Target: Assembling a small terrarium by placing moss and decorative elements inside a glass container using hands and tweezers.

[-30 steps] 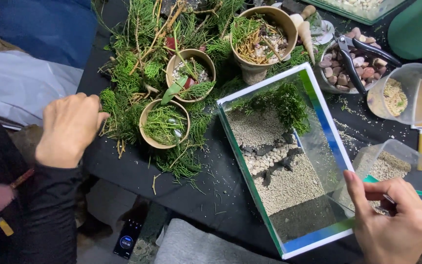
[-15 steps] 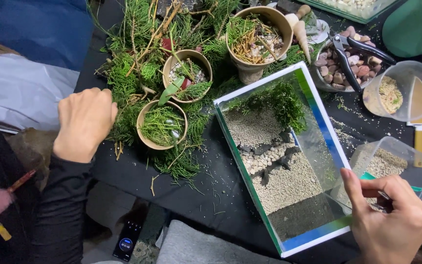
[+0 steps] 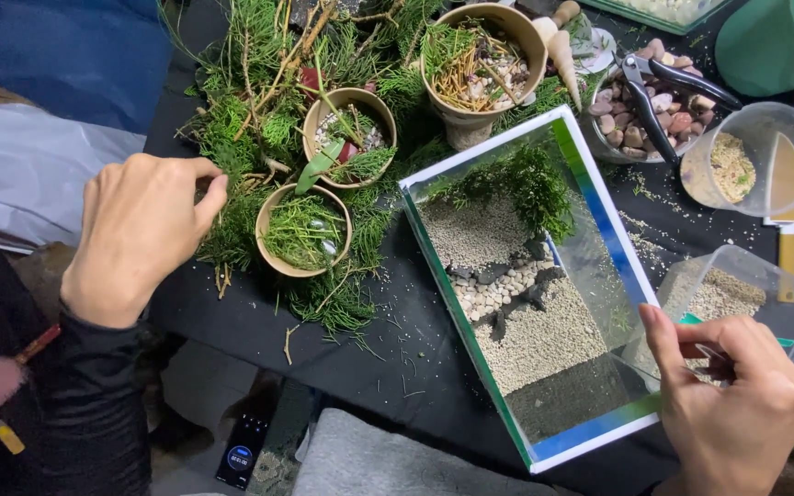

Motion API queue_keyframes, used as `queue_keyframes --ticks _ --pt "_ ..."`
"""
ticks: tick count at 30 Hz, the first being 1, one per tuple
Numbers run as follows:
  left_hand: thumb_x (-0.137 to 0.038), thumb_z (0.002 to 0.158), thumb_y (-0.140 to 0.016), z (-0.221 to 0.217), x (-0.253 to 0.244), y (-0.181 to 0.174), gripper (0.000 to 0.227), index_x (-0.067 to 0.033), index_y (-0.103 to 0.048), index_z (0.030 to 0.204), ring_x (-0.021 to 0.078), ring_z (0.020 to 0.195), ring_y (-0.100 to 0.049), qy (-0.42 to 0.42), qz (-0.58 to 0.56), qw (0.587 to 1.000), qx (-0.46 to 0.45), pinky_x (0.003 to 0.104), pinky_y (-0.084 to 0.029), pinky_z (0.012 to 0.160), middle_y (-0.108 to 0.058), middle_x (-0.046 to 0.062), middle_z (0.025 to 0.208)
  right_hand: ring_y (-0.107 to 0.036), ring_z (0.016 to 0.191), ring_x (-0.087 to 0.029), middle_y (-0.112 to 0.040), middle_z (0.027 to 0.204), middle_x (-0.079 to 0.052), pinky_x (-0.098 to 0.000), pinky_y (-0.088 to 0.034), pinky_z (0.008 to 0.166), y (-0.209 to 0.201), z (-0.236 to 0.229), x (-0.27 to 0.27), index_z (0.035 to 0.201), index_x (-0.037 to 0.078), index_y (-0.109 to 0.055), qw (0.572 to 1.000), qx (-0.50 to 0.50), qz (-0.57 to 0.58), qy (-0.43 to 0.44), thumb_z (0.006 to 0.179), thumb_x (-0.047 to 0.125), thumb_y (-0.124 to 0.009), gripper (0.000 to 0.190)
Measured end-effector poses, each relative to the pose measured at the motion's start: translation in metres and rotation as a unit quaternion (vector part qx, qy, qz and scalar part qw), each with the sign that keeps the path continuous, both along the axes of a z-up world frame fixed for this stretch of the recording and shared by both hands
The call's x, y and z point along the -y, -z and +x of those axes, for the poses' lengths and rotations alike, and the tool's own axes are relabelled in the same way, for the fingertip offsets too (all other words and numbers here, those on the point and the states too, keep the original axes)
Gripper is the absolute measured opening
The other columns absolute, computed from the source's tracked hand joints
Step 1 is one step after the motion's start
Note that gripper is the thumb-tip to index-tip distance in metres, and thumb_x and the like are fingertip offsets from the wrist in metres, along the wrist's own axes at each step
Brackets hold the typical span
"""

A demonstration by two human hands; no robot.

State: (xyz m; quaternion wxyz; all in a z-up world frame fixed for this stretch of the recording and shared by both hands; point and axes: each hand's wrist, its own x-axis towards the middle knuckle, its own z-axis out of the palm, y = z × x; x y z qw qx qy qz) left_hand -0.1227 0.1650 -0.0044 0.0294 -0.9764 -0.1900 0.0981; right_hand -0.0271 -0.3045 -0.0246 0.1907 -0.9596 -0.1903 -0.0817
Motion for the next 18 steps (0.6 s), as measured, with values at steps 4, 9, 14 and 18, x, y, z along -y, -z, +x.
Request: queue_keyframes --ticks 4,9,14,18 --pt "-0.023 0.109 -0.063 0.006 0.002 -0.004 0.023 -0.0104 -0.078 0.12 0.0443 0.071 -0.076 0.018 -0.022 0.999 0.016 0.057 -0.062 0.064 -0.078 0.023 0.087 -0.053 0.072 -0.022 -0.062 0.079 -0.011 -0.0361 -0.039 0.069 -0.003 0.002 0.001 0.085 -0.002 -0.067 1.0 -0.002 -0.014 -0.008 0.11 0.017 -0.094 0.042" --pt "-0.017 0.111 -0.061 0.014 0.006 -0.006 0.02 -0.0011 -0.07 0.117 0.0332 0.073 -0.075 0.036 -0.066 0.996 0.046 0.053 -0.061 0.061 -0.077 0.018 0.096 -0.057 0.072 -0.02 -0.065 0.082 -0.009 -0.0343 -0.043 0.07 -0.007 0.005 0.003 0.085 0.001 -0.067 0.998 -0.012 -0.057 -0.024 0.109 0.022 -0.09 0.04" --pt "-0.02 0.116 -0.056 0.016 0.005 0.001 0.018 -0.0029 -0.06 0.117 0.0422 0.065 -0.069 0.034 -0.038 0.997 0.05 0.055 -0.053 0.056 -0.069 0.02 0.079 -0.061 0.074 -0.019 -0.068 0.084 -0.007 -0.0333 -0.046 0.07 -0.011 0.007 0.002 0.085 0.003 -0.069 0.996 -0.02 -0.076 -0.029 0.107 0.025 -0.089 0.037" --pt "-0.016 0.119 -0.054 0.019 0.007 0.002 0.013 -0.0025 -0.056 0.118 0.0304 0.052 -0.066 0.046 -0.012 0.997 0.058 0.047 -0.054 0.049 -0.065 0.011 0.067 -0.059 0.073 -0.019 -0.067 0.083 -0.006 -0.034 -0.044 0.069 -0.013 0.011 0.004 0.085 0.004 -0.069 0.995 -0.03 -0.093 -0.035 0.104 0.029 -0.088 0.037"
